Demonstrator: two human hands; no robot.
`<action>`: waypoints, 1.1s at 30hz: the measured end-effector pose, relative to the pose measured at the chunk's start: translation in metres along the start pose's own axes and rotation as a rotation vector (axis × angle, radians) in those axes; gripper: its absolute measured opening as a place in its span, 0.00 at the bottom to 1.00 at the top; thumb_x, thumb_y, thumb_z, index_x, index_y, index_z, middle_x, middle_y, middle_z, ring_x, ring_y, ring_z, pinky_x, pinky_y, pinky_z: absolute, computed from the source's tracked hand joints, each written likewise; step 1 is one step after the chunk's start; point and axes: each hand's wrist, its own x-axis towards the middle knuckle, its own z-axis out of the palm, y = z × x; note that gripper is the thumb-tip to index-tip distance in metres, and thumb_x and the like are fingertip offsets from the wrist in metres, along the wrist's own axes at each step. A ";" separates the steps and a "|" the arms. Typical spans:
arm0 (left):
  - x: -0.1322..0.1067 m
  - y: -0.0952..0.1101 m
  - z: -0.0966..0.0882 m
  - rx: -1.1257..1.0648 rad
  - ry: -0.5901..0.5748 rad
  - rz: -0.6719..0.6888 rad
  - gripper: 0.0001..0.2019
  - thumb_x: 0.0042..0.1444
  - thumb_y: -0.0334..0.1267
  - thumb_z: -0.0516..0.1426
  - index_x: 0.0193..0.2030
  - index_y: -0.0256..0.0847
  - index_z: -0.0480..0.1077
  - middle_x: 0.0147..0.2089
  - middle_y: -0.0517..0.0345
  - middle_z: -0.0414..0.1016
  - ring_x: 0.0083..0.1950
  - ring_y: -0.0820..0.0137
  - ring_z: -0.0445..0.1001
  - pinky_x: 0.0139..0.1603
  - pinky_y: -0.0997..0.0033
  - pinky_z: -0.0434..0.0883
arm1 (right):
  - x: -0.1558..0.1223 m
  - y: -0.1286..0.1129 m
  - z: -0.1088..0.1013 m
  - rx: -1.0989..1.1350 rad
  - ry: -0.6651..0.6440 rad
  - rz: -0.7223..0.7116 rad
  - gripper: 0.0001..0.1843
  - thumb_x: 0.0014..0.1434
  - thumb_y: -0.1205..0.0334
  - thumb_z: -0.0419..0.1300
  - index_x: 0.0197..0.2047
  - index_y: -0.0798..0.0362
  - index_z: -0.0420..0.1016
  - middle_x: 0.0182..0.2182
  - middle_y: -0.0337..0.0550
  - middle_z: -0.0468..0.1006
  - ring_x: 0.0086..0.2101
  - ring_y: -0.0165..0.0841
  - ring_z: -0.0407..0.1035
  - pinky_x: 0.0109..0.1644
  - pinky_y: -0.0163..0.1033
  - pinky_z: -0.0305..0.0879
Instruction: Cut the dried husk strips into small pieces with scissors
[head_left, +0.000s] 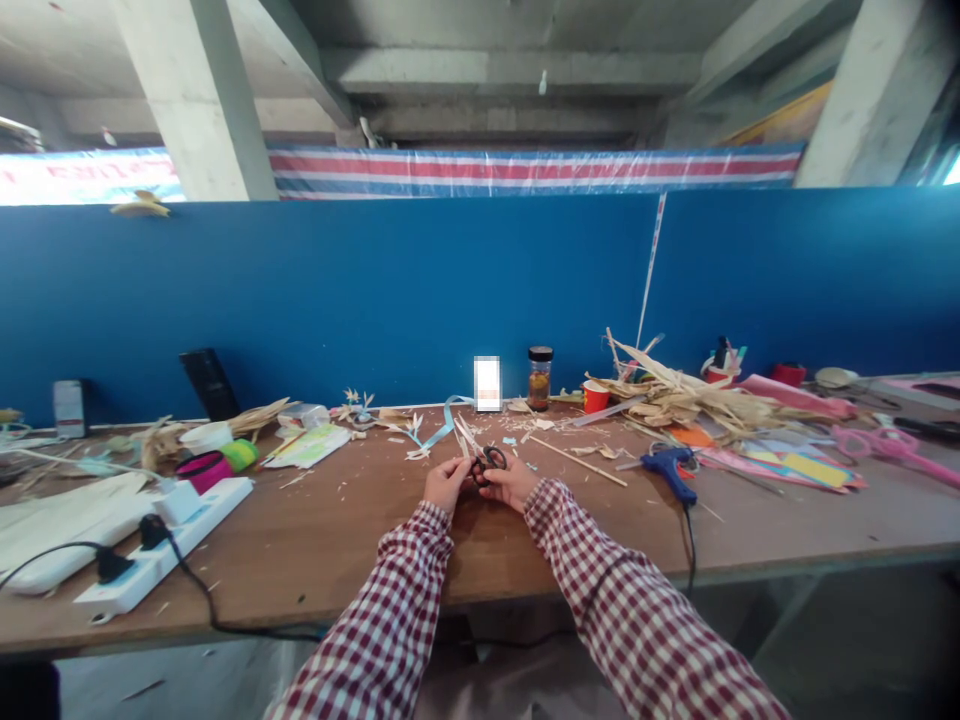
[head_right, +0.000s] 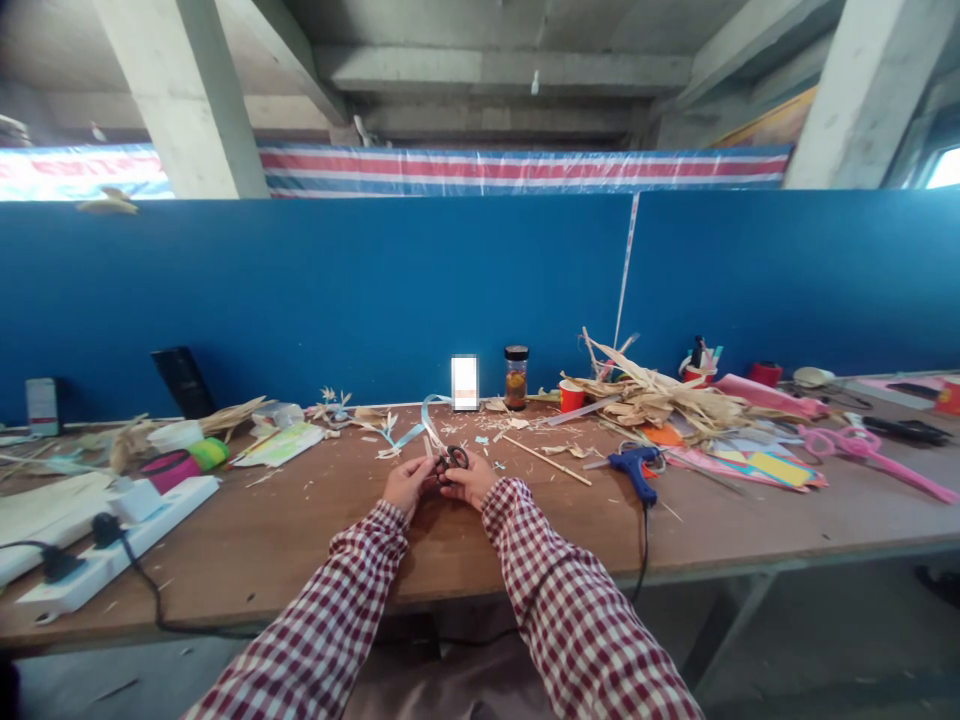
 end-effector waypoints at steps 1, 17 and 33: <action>0.000 0.000 0.000 0.006 -0.003 -0.001 0.19 0.34 0.43 0.64 0.32 0.30 0.74 0.29 0.48 0.77 0.29 0.68 0.74 0.34 0.67 0.72 | 0.000 -0.001 0.000 0.002 -0.001 0.011 0.13 0.59 0.62 0.53 0.48 0.56 0.64 0.43 0.45 0.69 0.38 0.34 0.68 0.39 0.44 0.67; 0.002 -0.001 0.000 0.104 0.037 0.004 0.12 0.35 0.42 0.63 0.24 0.33 0.74 0.25 0.52 0.75 0.23 0.75 0.69 0.24 0.76 0.68 | 0.008 -0.008 -0.004 0.033 0.122 -0.089 0.14 0.59 0.61 0.52 0.48 0.56 0.63 0.44 0.45 0.68 0.39 0.34 0.67 0.40 0.44 0.66; -0.010 0.006 0.006 0.309 -0.102 0.044 0.09 0.36 0.40 0.62 0.20 0.34 0.73 0.17 0.59 0.70 0.19 0.76 0.65 0.21 0.77 0.66 | 0.017 0.004 -0.016 -0.117 0.243 -0.222 0.14 0.59 0.62 0.53 0.49 0.56 0.63 0.45 0.45 0.68 0.39 0.35 0.67 0.41 0.45 0.66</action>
